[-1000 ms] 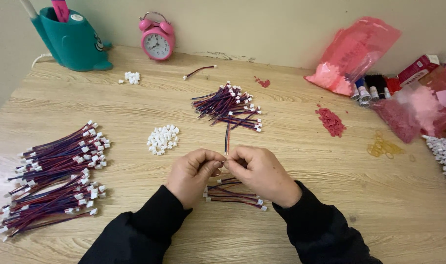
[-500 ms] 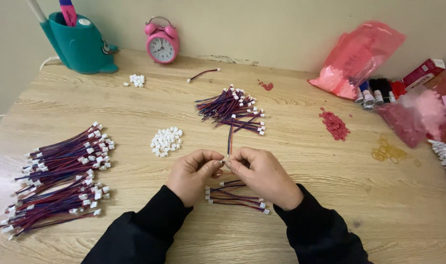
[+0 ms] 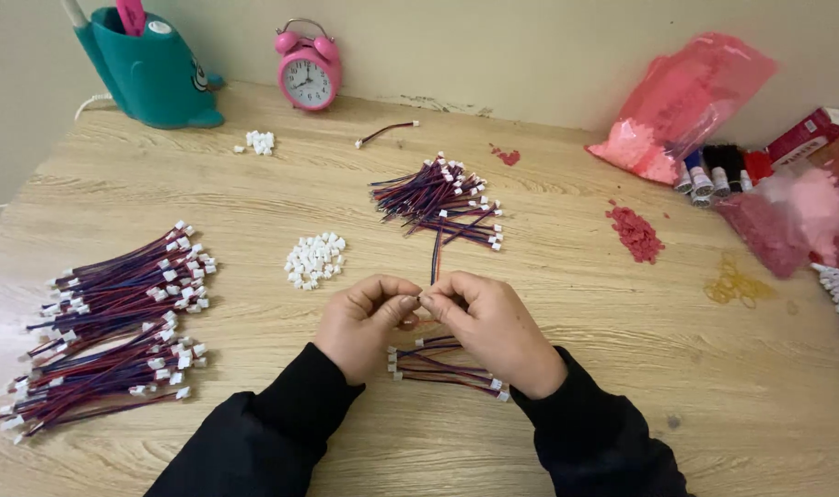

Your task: Assembling electronic wire harnesses by attaching plastic connectors to wire ends

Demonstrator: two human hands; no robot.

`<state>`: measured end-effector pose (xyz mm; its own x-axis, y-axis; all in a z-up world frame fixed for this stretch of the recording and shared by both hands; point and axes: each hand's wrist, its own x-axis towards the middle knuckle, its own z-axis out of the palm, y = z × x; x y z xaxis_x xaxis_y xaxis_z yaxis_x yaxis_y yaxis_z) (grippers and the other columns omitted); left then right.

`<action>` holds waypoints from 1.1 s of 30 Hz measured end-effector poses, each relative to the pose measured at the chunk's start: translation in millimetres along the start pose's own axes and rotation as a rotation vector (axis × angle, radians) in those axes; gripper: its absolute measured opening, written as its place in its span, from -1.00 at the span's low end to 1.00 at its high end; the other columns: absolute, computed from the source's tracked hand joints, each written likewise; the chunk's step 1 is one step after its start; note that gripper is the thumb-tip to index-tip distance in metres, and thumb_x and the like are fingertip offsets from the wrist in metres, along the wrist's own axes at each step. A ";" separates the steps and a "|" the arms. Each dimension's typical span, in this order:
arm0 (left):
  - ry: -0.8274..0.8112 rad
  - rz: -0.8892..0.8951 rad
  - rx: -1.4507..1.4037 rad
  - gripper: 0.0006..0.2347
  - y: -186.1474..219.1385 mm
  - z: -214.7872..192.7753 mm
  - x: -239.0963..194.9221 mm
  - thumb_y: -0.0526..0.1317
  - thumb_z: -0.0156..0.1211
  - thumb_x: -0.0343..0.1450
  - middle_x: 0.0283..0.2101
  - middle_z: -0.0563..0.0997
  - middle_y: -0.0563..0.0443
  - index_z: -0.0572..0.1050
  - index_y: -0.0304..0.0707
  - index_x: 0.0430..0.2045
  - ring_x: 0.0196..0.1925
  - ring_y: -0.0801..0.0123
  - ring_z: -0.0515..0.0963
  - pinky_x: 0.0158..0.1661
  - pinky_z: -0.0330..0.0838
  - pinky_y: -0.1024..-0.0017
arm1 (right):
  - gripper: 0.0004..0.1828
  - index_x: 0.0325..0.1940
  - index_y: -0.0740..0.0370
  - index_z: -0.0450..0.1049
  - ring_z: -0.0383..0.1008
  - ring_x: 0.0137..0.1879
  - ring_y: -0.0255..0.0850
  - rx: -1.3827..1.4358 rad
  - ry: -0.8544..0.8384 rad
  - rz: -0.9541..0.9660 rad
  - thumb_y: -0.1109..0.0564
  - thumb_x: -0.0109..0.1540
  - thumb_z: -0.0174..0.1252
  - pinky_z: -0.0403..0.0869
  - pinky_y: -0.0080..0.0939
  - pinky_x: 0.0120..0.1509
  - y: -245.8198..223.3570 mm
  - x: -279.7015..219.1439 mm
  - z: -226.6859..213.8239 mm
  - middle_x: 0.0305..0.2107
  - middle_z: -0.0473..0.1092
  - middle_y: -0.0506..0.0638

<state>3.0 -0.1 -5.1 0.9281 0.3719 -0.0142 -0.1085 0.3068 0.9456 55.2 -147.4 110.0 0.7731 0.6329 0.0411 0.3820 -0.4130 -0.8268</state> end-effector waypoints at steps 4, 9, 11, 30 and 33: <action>0.019 -0.063 -0.098 -0.88 0.1 -3.9 4.9 -0.41 0.15 0.40 -0.40 0.61 -0.12 0.53 -0.48 -0.26 -0.43 0.37 0.62 -0.31 0.65 0.44 | -0.79 -0.11 0.10 0.58 0.51 -0.34 -0.12 -0.077 0.044 -0.142 0.13 0.18 0.19 0.48 -0.16 -0.24 -12.7 -3.9 -7.3 -0.42 0.51 0.10; 0.024 -0.165 -0.250 -0.87 11.4 -0.2 0.2 -0.41 0.13 0.40 -0.42 0.60 -0.18 0.50 -0.51 -0.24 -0.47 0.30 0.64 -0.37 0.68 0.34 | -0.89 -0.24 0.07 0.58 0.50 -0.22 -0.08 -0.209 -0.010 -0.377 0.19 0.20 0.16 0.47 -0.19 -0.13 0.5 -5.4 -7.0 -0.35 0.45 0.00; 0.033 -0.175 -0.262 -0.86 11.3 -1.9 0.8 -0.41 0.13 0.40 -0.42 0.60 -0.20 0.50 -0.53 -0.23 -0.46 0.29 0.64 -0.36 0.68 0.32 | -0.90 -0.24 0.08 0.57 0.49 -0.17 -0.02 -0.213 0.001 -0.433 0.18 0.20 0.17 0.47 -0.14 -0.09 -11.1 -7.9 -9.3 -0.31 0.43 0.03; -0.038 -0.166 -0.288 -0.85 -1.3 -5.3 2.4 -0.40 0.14 0.40 -0.43 0.60 -0.20 0.50 -0.51 -0.21 -0.46 0.28 0.66 -0.36 0.69 0.34 | -0.93 -0.35 -0.08 0.52 0.41 -0.19 -0.21 -0.535 0.253 -0.590 0.09 0.11 0.27 0.21 -0.11 0.05 5.6 -1.0 -5.6 -0.61 0.37 -0.22; -0.038 -0.169 -0.297 -0.85 3.3 -4.3 0.9 -0.39 0.14 0.39 -0.43 0.61 -0.21 0.50 -0.51 -0.22 -0.47 0.28 0.66 -0.37 0.69 0.33 | -0.93 -0.36 -0.06 0.51 0.41 -0.18 -0.22 -0.531 0.289 -0.613 0.10 0.11 0.27 0.21 -0.12 0.06 9.7 -1.1 -3.9 -0.60 0.36 -0.23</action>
<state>2.0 5.0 -3.4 0.9539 0.2631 -0.1448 -0.0463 0.6051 0.7948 60.0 -154.6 104.1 0.4239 0.6826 0.5953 0.9047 -0.3499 -0.2429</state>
